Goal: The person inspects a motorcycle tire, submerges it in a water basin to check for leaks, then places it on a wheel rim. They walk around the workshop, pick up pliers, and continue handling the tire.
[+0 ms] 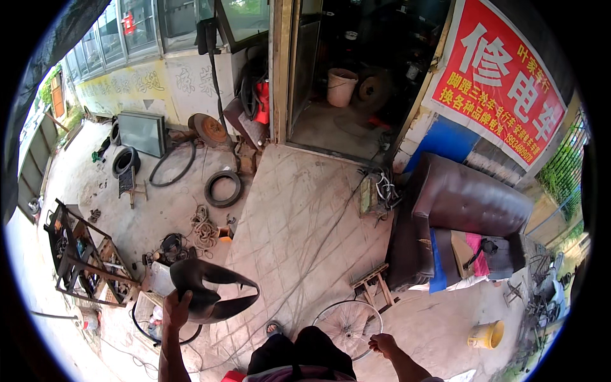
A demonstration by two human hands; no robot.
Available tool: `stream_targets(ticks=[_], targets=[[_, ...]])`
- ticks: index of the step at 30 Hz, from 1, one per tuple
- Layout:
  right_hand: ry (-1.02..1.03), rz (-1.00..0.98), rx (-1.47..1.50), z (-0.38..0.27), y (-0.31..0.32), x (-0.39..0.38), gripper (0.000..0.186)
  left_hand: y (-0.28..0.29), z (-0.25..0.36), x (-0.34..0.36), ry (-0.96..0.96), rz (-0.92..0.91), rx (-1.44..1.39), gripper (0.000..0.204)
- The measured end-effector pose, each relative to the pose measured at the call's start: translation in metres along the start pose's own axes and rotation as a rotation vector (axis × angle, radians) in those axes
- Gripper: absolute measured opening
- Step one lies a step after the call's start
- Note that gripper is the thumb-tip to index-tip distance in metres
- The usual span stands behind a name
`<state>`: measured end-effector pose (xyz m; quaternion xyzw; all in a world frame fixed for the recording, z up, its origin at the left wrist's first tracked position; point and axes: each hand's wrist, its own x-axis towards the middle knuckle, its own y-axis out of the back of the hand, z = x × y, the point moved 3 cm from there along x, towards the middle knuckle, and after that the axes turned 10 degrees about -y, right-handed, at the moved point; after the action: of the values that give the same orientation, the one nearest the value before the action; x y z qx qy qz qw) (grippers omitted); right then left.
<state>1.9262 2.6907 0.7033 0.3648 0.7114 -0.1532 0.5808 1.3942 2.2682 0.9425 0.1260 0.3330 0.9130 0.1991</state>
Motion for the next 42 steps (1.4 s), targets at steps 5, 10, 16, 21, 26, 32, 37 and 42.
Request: stream_targets(ticks=[5, 10, 16, 21, 26, 32, 37, 42], targets=[[-0.099, 0.068, 0.157, 0.005, 0.024, 0.036, 0.019, -0.043, 0.007, 0.139, -0.031, 0.003, -0.042, 0.032], [-0.071, 0.059, 0.267, 0.016, 0.015, 0.065, 0.013, -0.083, 0.020, 0.257, -0.034, -0.020, 0.009, 0.034], [-0.233, 0.014, 0.148, -0.159, 0.031, 0.114, 0.020, -0.120, 0.075, 0.417, 0.029, -0.138, 0.213, 0.042], [-0.027, -0.015, 0.364, -0.405, 0.047, 0.024, 0.022, -0.132, 0.137, 0.510, 0.036, -0.184, 0.304, 0.043], [-0.005, 0.039, 0.342, -0.510, 0.074, 0.029, 0.022, -0.169, 0.177, 0.593, 0.015, -0.225, 0.329, 0.044], [-0.199, 0.062, 0.504, -0.497, 0.093, 0.094, 0.020, -0.243, 0.183, 0.696, 0.003, -0.302, 0.275, 0.044], [-0.140, 0.028, 0.544, -0.497, 0.097, 0.065, 0.017, -0.302, 0.264, 0.789, -0.113, -0.359, 0.173, 0.040], [-0.076, 0.030, 0.573, -0.577, 0.104, 0.014, 0.014, -0.357, 0.338, 0.889, -0.221, -0.353, 0.061, 0.036]])
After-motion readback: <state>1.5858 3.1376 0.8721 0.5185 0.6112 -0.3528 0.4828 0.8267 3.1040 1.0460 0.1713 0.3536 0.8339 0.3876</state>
